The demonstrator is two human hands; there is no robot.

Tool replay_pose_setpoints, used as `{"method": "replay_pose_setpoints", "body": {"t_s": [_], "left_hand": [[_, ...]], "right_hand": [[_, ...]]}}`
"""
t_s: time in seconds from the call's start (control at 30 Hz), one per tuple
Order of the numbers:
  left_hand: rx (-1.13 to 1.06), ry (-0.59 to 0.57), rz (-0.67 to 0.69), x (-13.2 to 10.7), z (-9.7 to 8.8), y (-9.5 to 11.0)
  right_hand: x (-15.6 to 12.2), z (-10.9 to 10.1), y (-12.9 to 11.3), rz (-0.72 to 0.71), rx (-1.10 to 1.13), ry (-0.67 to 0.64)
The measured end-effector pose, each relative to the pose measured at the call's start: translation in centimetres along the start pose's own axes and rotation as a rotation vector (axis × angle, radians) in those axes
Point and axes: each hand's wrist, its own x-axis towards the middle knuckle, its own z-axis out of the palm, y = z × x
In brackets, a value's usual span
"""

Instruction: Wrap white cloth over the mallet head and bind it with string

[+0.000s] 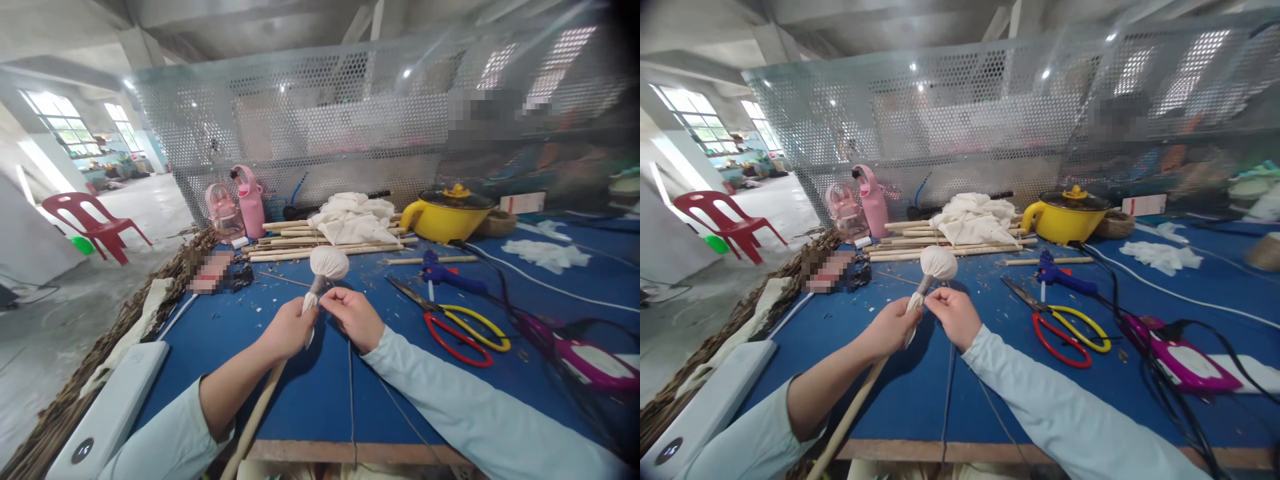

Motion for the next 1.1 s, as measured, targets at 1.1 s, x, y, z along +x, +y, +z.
{"method": "replay_pose_setpoints", "body": {"t_s": [1.1], "left_hand": [[-0.366, -0.23, -0.201, 0.7, 1.4, 0.1]], "right_hand": [[-0.3, 1.4, 0.7, 0.179, 0.076, -0.281]]}}
